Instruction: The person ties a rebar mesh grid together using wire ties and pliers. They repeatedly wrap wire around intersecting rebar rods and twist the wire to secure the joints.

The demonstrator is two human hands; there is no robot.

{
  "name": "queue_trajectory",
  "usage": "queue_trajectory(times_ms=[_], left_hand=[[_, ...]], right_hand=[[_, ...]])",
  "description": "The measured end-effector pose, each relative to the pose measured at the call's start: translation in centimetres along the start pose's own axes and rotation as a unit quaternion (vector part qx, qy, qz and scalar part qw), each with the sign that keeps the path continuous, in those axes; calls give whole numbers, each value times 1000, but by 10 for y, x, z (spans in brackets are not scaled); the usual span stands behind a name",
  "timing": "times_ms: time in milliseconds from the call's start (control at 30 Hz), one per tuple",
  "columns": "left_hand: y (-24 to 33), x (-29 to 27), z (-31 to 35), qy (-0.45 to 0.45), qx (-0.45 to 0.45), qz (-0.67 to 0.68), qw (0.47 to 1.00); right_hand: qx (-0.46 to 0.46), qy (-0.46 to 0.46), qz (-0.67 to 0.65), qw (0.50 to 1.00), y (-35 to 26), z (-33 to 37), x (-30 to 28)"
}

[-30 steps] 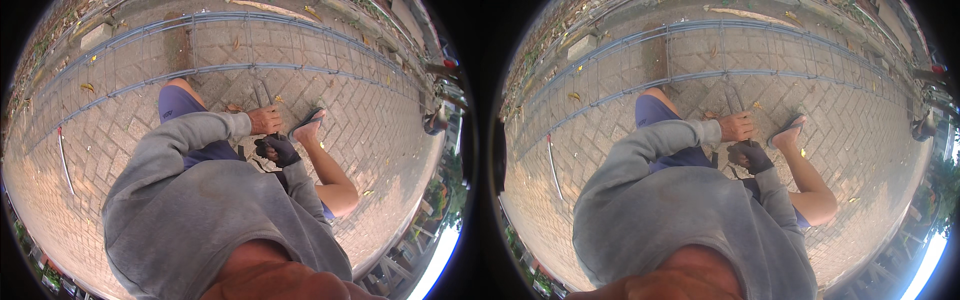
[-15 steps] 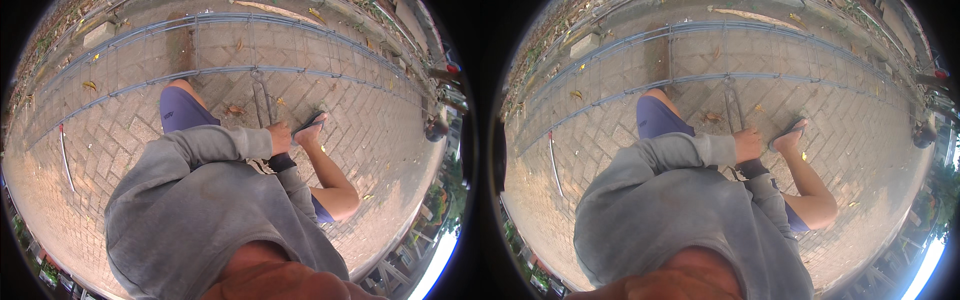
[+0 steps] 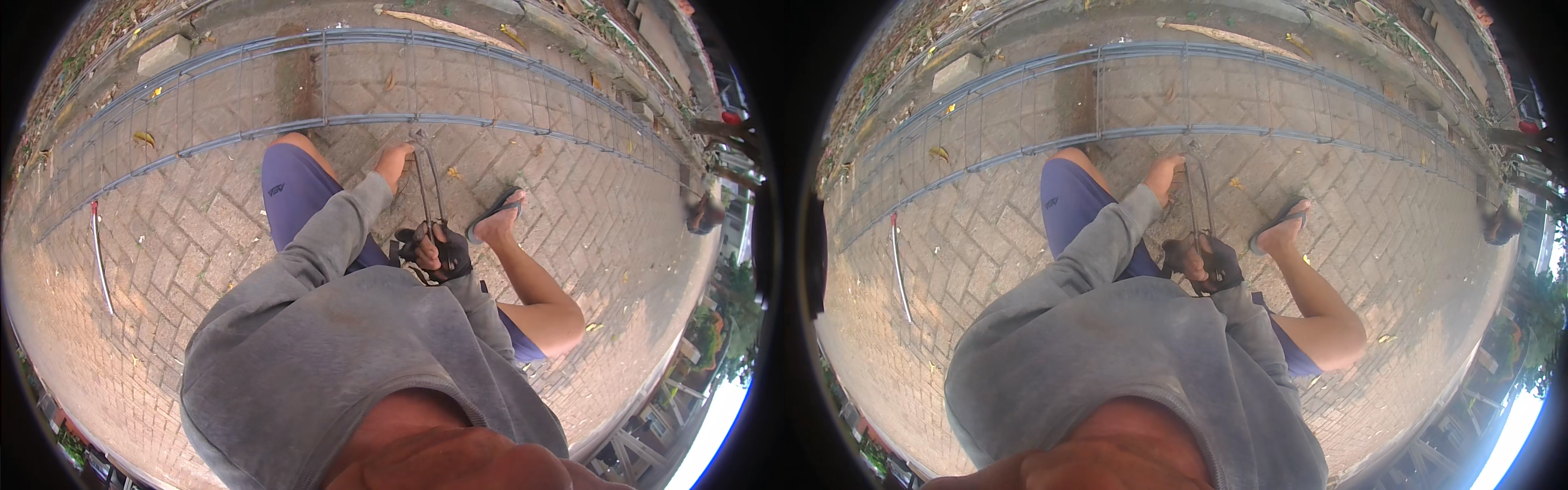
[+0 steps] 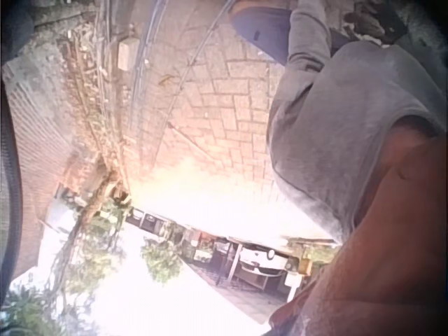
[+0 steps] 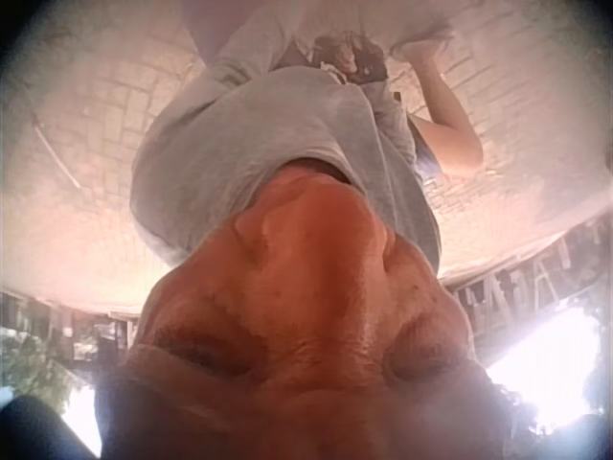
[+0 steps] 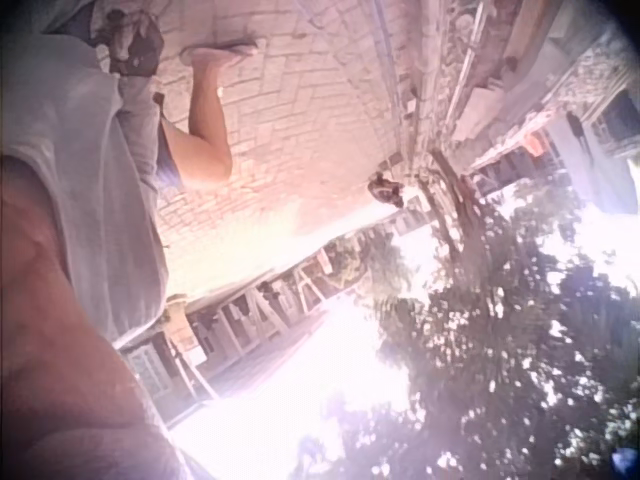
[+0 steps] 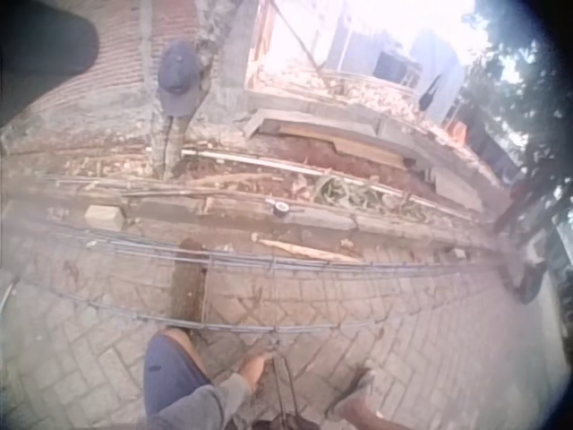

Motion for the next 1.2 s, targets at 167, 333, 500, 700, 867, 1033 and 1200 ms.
queue_trajectory(times_ms=[167,333,500,700,867,1033,1200], left_hand=[[2,5,0,-206,22,161,965],[23,-10,-1,-75,264,-235,932],[24,-21,-7,61,212,-269,937],[28,-26,27,-6,154,-132,979],[33,-50,63,-64,116,-39,990],[34,-51,89,-124,143,72,979],[41,-21,105,-87,199,77,973]], right_hand=[[63,23,150,986,-19,13,36],[102,194,397,891,-50,26,71],[56,139,682,716,-90,29,97],[1,361,739,569,-174,3,54],[-31,465,839,281,-260,-25,4],[-32,479,849,218,-315,-58,-51],[-11,449,880,158,-334,-75,-87]])
Point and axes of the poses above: each hand's wrist, its own z-axis away from the middle knuckle, its own x-axis out of the palm, y = z × x, the point moved 5 cm from there along -z, towards the middle knuckle, and after that the axes turned 12 degrees about z, right-handed, at the moved point
